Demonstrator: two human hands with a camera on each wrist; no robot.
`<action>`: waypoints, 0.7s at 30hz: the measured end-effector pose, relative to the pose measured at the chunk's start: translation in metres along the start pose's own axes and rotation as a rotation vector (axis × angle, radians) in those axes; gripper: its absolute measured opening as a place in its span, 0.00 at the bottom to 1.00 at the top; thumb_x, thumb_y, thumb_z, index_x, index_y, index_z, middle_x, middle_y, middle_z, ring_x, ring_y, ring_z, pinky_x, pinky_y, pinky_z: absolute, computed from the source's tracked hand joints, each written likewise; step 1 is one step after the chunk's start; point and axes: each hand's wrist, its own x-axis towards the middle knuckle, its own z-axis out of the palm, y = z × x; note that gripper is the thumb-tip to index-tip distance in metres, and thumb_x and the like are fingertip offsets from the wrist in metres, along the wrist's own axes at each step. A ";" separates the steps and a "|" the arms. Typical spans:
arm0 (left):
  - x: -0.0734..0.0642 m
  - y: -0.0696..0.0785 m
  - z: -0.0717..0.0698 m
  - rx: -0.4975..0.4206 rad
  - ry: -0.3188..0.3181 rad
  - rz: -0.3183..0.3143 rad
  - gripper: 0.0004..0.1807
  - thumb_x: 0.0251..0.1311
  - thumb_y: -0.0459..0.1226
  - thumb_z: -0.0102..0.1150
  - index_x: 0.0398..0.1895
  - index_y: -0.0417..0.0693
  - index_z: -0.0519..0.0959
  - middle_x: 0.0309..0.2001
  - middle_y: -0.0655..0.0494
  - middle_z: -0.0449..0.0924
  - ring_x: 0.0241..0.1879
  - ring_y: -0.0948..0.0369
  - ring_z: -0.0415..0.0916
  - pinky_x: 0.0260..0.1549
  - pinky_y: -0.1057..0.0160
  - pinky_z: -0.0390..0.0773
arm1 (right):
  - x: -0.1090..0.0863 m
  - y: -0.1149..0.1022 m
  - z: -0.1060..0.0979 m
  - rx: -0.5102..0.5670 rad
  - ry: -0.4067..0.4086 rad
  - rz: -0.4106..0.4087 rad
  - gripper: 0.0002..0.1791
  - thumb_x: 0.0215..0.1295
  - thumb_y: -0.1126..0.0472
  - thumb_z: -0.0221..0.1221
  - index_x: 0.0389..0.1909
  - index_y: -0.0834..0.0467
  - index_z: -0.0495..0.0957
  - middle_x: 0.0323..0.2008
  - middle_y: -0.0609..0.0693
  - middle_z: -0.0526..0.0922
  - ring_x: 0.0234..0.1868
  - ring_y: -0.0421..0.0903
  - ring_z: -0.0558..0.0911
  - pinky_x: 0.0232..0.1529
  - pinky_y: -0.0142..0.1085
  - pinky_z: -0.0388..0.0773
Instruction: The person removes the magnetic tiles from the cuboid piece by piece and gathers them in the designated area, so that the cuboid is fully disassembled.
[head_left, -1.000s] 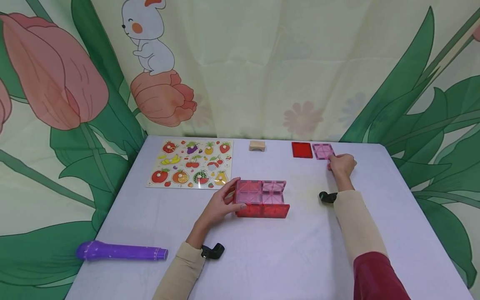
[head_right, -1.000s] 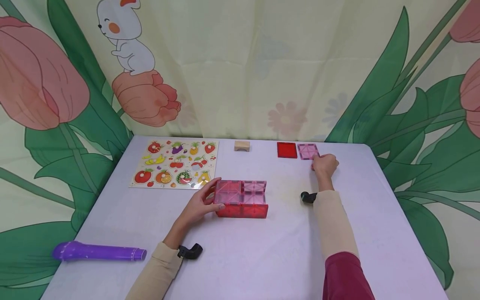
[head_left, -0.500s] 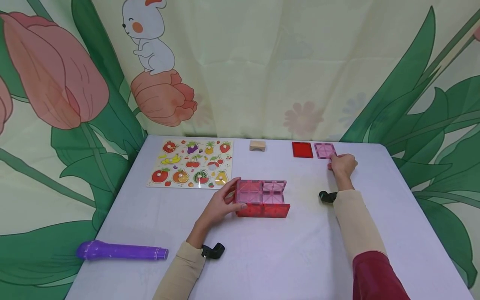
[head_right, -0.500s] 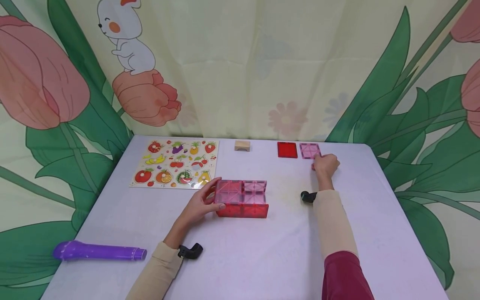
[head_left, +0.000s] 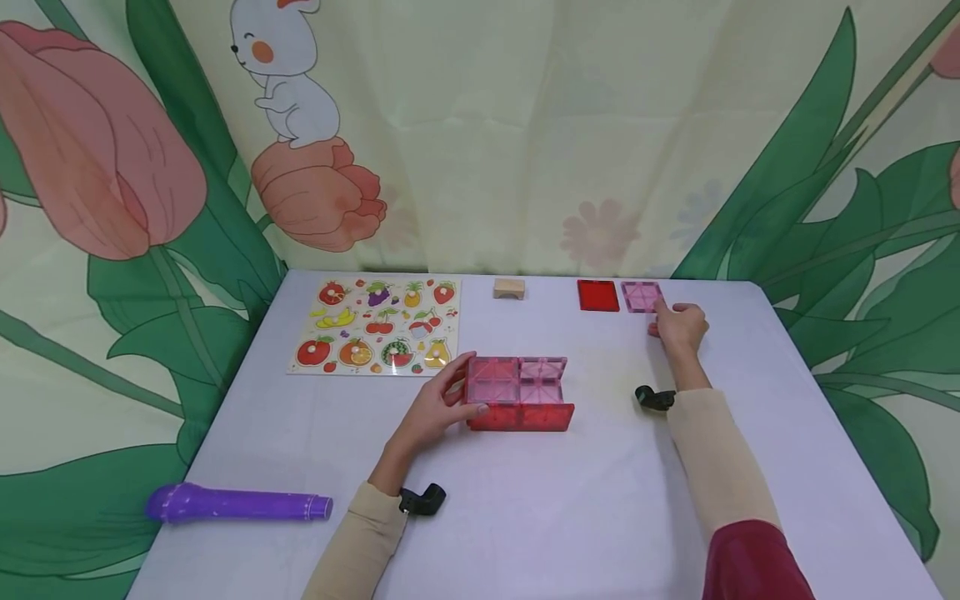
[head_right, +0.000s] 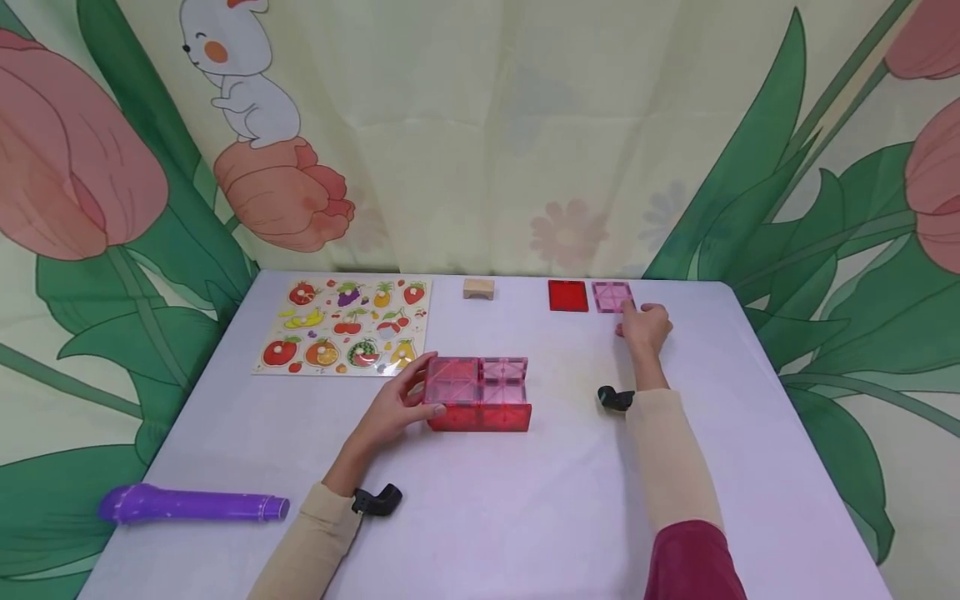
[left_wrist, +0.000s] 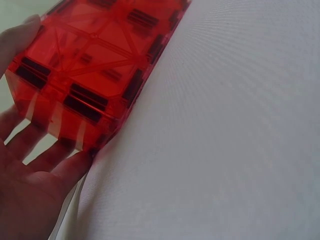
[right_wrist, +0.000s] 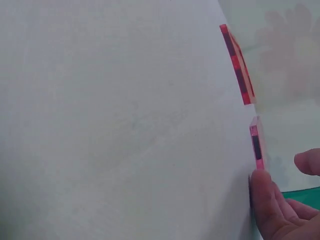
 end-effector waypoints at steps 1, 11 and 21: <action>0.000 0.000 0.000 0.001 0.001 0.001 0.45 0.52 0.50 0.75 0.73 0.77 0.62 0.72 0.61 0.65 0.74 0.56 0.62 0.68 0.54 0.72 | -0.002 0.000 0.000 -0.006 0.005 -0.012 0.36 0.71 0.43 0.53 0.70 0.64 0.64 0.56 0.67 0.76 0.15 0.28 0.79 0.26 0.17 0.77; -0.001 0.003 0.000 0.001 0.003 0.009 0.45 0.52 0.50 0.76 0.73 0.77 0.62 0.72 0.61 0.65 0.73 0.56 0.63 0.67 0.55 0.73 | -0.023 -0.011 -0.006 -0.057 0.006 -0.067 0.35 0.71 0.41 0.54 0.70 0.58 0.66 0.37 0.47 0.78 0.24 0.34 0.82 0.28 0.19 0.78; 0.001 0.001 -0.001 0.006 0.003 0.004 0.45 0.51 0.51 0.75 0.72 0.78 0.62 0.72 0.62 0.65 0.74 0.55 0.63 0.67 0.55 0.73 | -0.056 -0.025 -0.012 -0.041 -0.026 -0.188 0.39 0.67 0.34 0.54 0.69 0.56 0.68 0.49 0.48 0.76 0.39 0.39 0.83 0.34 0.17 0.79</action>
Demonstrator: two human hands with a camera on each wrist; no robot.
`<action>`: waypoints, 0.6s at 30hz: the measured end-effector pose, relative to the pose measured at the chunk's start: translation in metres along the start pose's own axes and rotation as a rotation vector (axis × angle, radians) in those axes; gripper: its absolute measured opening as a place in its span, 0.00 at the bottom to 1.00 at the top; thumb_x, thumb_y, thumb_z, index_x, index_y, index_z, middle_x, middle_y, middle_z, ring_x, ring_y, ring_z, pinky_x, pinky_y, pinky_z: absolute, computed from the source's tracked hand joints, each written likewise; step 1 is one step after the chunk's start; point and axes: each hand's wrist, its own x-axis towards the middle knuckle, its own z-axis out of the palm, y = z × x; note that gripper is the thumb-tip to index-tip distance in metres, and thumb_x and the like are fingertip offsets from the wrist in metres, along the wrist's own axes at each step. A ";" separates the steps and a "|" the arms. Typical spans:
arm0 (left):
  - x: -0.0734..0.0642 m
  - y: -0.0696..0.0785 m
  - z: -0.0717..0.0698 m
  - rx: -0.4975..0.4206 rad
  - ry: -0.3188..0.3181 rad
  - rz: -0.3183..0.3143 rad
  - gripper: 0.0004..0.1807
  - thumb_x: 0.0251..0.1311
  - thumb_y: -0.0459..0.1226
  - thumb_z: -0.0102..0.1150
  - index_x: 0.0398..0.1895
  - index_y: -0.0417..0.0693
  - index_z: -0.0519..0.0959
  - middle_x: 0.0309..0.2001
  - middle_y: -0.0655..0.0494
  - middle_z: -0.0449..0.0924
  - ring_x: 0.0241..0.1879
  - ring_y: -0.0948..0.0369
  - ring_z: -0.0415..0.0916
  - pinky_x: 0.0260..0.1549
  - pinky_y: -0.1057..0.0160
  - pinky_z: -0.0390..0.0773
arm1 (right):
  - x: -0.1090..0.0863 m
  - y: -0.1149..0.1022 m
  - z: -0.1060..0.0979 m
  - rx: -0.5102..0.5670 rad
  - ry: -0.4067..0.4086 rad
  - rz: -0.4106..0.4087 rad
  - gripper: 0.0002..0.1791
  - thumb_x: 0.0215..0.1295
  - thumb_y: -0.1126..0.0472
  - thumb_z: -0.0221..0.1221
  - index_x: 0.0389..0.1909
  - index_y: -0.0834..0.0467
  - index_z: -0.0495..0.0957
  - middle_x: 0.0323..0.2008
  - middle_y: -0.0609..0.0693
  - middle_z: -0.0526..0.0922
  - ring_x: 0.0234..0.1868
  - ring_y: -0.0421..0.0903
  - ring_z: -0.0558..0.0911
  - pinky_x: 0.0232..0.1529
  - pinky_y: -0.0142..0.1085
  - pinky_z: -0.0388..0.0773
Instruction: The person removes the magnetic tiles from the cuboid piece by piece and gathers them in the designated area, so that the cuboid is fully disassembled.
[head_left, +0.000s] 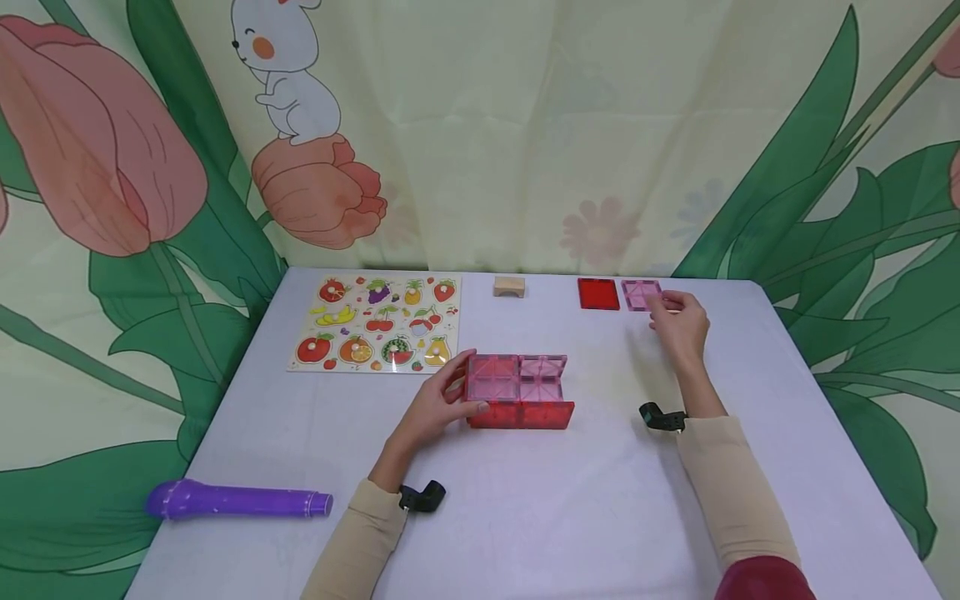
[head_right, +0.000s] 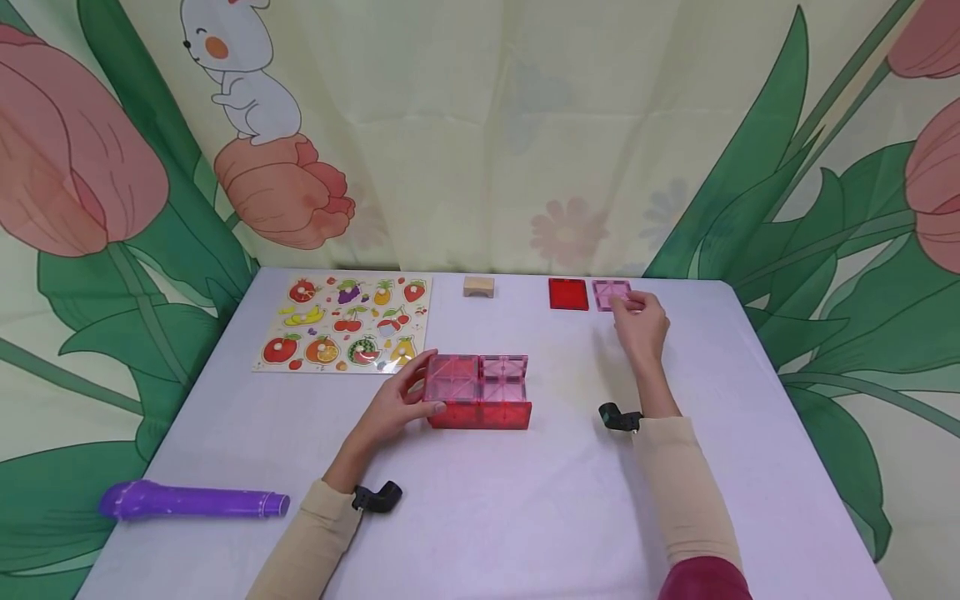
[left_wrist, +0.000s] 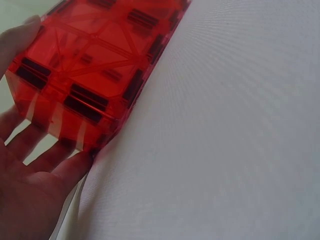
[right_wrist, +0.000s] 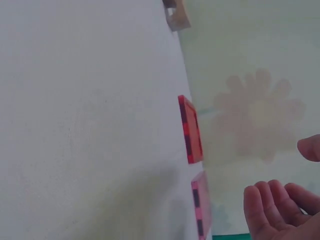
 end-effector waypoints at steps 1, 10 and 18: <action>0.000 0.000 0.000 0.002 0.002 -0.001 0.45 0.51 0.51 0.76 0.72 0.78 0.62 0.72 0.62 0.65 0.74 0.55 0.63 0.67 0.55 0.73 | -0.003 -0.002 -0.001 -0.003 -0.002 -0.018 0.39 0.67 0.33 0.54 0.69 0.56 0.69 0.51 0.50 0.76 0.38 0.38 0.83 0.34 0.17 0.79; 0.000 0.000 0.000 0.002 0.004 -0.006 0.46 0.50 0.52 0.76 0.72 0.79 0.62 0.72 0.62 0.65 0.74 0.55 0.62 0.67 0.54 0.73 | -0.041 -0.018 -0.003 -0.032 -0.026 -0.176 0.35 0.69 0.37 0.56 0.66 0.57 0.71 0.58 0.58 0.79 0.43 0.38 0.79 0.34 0.15 0.76; -0.001 0.001 0.001 -0.007 0.004 -0.006 0.46 0.50 0.52 0.76 0.72 0.79 0.62 0.72 0.61 0.65 0.74 0.55 0.63 0.67 0.54 0.73 | -0.073 -0.016 0.003 -0.035 -0.094 -0.295 0.30 0.68 0.42 0.60 0.61 0.59 0.75 0.55 0.58 0.81 0.53 0.50 0.79 0.39 0.12 0.71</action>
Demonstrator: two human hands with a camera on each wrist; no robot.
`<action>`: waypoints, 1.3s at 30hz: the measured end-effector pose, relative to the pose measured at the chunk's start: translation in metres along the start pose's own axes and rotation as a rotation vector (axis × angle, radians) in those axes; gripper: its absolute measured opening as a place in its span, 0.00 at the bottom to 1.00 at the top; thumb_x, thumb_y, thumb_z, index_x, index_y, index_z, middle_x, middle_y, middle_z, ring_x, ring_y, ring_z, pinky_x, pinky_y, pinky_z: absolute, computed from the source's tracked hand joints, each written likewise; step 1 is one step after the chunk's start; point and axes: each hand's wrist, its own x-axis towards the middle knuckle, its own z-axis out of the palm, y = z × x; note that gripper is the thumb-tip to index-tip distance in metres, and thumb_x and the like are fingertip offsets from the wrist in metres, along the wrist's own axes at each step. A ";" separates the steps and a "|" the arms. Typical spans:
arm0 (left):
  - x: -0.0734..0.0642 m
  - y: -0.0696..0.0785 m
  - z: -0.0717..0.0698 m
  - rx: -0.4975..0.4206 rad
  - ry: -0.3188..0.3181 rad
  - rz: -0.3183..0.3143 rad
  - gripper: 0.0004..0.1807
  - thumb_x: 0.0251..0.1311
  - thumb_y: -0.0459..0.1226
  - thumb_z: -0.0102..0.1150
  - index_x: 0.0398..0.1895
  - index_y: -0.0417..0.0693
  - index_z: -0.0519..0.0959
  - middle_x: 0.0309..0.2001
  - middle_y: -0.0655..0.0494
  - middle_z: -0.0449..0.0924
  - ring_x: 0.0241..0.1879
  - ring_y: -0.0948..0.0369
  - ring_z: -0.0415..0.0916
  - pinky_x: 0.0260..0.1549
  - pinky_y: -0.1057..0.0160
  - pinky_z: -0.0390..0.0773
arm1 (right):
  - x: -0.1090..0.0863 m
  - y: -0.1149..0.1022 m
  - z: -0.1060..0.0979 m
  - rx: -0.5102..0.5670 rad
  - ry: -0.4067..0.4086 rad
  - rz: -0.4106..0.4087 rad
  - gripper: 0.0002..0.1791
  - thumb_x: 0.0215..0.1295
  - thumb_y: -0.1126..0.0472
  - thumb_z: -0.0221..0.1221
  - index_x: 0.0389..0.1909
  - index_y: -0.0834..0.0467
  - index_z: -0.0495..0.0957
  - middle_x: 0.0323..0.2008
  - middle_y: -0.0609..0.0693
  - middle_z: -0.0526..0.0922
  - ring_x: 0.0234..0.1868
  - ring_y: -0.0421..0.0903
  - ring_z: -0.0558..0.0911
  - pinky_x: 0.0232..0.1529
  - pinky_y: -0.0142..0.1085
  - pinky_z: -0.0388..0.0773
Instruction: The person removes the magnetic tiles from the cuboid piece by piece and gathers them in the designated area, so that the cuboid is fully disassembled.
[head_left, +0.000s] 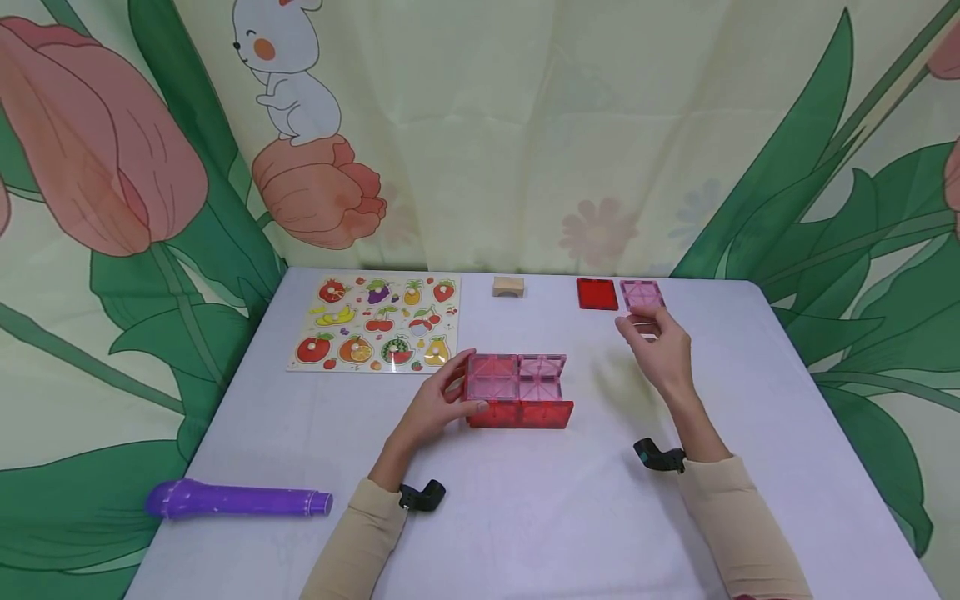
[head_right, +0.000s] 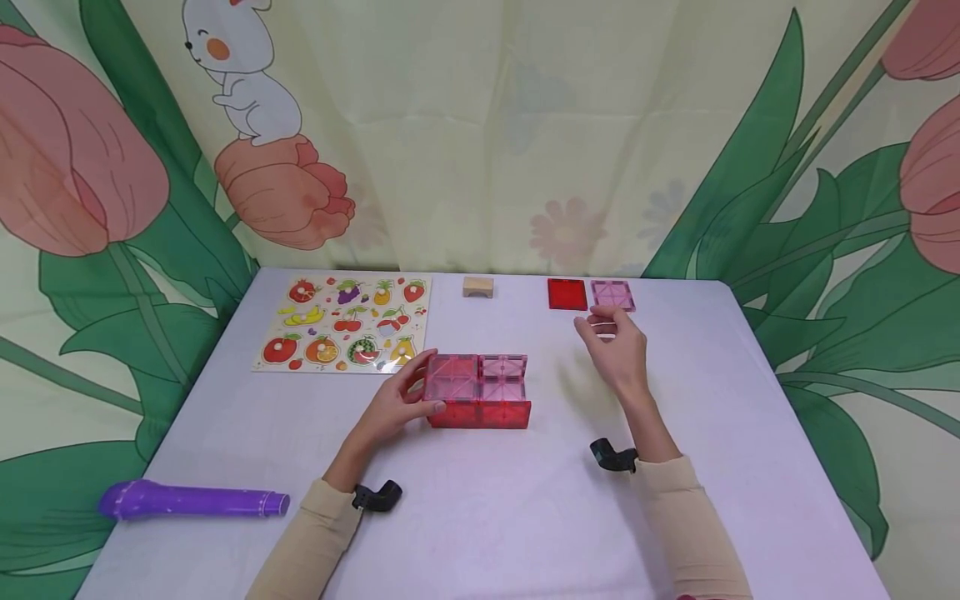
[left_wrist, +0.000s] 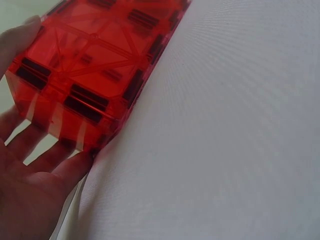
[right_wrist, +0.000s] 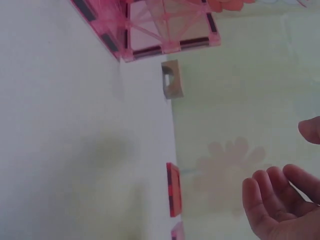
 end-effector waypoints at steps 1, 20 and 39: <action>0.000 0.000 0.000 -0.001 -0.002 0.002 0.46 0.50 0.52 0.76 0.72 0.79 0.62 0.72 0.61 0.65 0.74 0.55 0.63 0.67 0.54 0.73 | -0.004 0.000 0.001 -0.004 -0.012 -0.012 0.30 0.68 0.42 0.60 0.61 0.59 0.75 0.54 0.58 0.81 0.53 0.51 0.79 0.41 0.12 0.71; -0.002 0.003 0.000 0.002 0.000 -0.003 0.45 0.51 0.51 0.76 0.72 0.78 0.62 0.72 0.61 0.65 0.74 0.55 0.63 0.67 0.54 0.73 | -0.067 0.002 0.019 -0.073 -0.262 -0.165 0.25 0.69 0.48 0.61 0.60 0.60 0.76 0.53 0.58 0.82 0.52 0.54 0.82 0.47 0.19 0.76; -0.001 0.001 0.000 0.004 -0.005 0.008 0.45 0.51 0.52 0.75 0.72 0.78 0.63 0.72 0.62 0.65 0.74 0.55 0.63 0.67 0.55 0.73 | -0.096 0.017 0.045 -0.183 -0.508 -0.093 0.24 0.58 0.49 0.71 0.50 0.58 0.79 0.38 0.49 0.84 0.37 0.42 0.81 0.39 0.27 0.82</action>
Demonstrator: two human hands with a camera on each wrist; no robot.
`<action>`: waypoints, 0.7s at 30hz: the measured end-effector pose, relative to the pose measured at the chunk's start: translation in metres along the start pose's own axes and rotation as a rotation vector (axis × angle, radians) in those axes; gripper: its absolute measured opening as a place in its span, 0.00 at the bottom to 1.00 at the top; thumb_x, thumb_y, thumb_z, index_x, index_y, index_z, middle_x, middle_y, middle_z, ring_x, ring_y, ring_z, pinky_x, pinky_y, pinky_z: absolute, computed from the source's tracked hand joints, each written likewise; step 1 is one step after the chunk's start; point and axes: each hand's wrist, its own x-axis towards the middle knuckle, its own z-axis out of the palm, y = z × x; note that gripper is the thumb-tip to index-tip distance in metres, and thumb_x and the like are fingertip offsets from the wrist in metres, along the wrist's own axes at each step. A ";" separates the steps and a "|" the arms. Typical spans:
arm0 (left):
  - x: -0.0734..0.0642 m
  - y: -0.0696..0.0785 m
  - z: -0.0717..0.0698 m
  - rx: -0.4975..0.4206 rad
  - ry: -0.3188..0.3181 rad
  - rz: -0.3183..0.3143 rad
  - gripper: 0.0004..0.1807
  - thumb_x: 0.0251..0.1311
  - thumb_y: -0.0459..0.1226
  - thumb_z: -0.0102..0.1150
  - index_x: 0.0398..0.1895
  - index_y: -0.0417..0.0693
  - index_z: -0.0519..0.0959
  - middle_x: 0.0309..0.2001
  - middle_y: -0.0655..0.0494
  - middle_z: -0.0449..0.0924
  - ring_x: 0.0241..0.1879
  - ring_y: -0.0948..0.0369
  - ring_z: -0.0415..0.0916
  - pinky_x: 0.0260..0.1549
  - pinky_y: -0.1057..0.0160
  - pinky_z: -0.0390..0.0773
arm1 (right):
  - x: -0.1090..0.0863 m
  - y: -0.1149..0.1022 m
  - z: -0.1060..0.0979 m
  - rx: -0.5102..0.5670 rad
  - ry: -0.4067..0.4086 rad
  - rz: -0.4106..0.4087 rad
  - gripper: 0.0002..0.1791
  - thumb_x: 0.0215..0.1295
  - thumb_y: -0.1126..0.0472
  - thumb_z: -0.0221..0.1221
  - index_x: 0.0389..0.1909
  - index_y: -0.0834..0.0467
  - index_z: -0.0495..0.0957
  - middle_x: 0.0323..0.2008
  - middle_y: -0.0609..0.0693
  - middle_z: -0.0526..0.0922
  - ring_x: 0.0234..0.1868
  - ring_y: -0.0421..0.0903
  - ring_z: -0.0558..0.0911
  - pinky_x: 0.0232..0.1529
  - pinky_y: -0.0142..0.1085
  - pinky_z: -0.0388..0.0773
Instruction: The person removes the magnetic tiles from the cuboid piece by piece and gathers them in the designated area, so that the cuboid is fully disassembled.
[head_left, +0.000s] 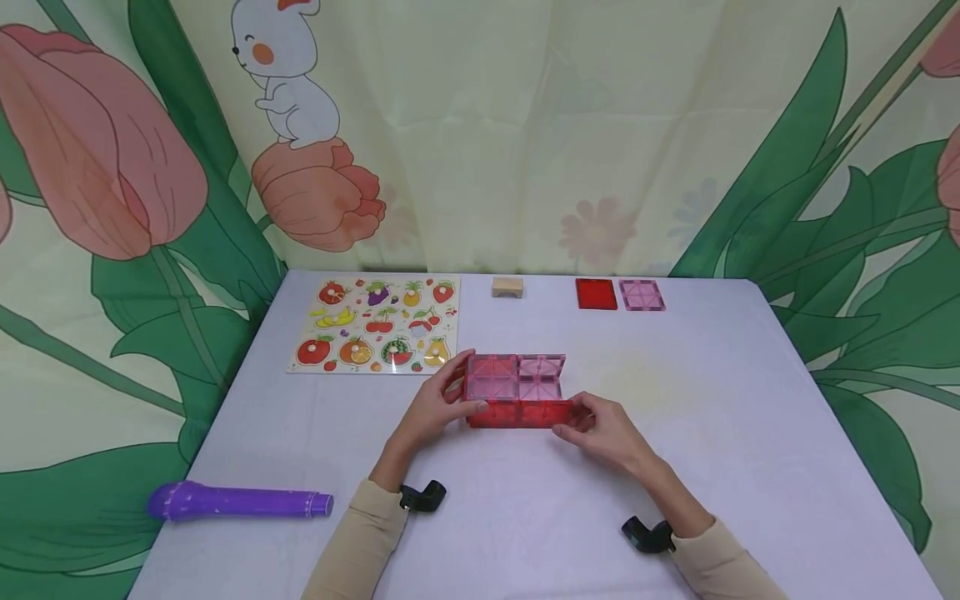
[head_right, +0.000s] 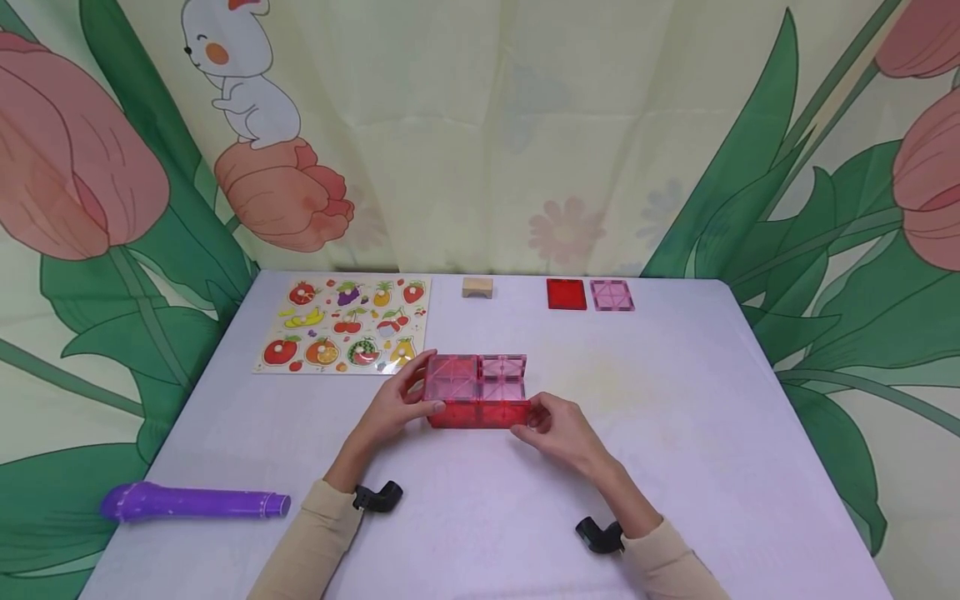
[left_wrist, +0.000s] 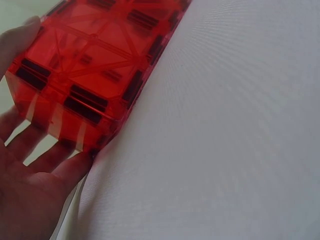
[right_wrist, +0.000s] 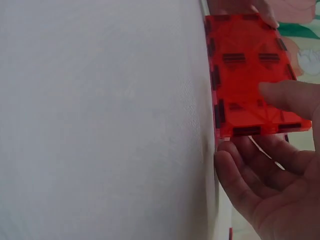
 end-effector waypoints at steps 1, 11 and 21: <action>0.000 0.000 0.000 0.000 0.000 0.001 0.45 0.51 0.51 0.75 0.72 0.78 0.62 0.72 0.62 0.65 0.74 0.55 0.63 0.67 0.55 0.73 | 0.000 0.000 0.000 -0.008 -0.002 -0.003 0.23 0.58 0.51 0.71 0.49 0.59 0.79 0.38 0.49 0.84 0.36 0.42 0.80 0.38 0.27 0.82; 0.000 0.000 0.000 0.003 -0.001 0.000 0.46 0.52 0.52 0.75 0.74 0.75 0.62 0.72 0.59 0.66 0.74 0.53 0.63 0.66 0.55 0.74 | -0.002 -0.005 0.004 -0.101 0.023 -0.077 0.17 0.58 0.61 0.71 0.46 0.58 0.78 0.37 0.49 0.84 0.35 0.40 0.80 0.38 0.28 0.84; -0.003 0.001 0.000 0.009 0.009 -0.006 0.48 0.51 0.53 0.75 0.75 0.70 0.61 0.72 0.56 0.65 0.74 0.52 0.63 0.67 0.52 0.73 | -0.005 -0.006 0.006 -0.094 0.016 -0.081 0.15 0.58 0.61 0.71 0.44 0.56 0.78 0.35 0.46 0.85 0.33 0.39 0.78 0.36 0.25 0.82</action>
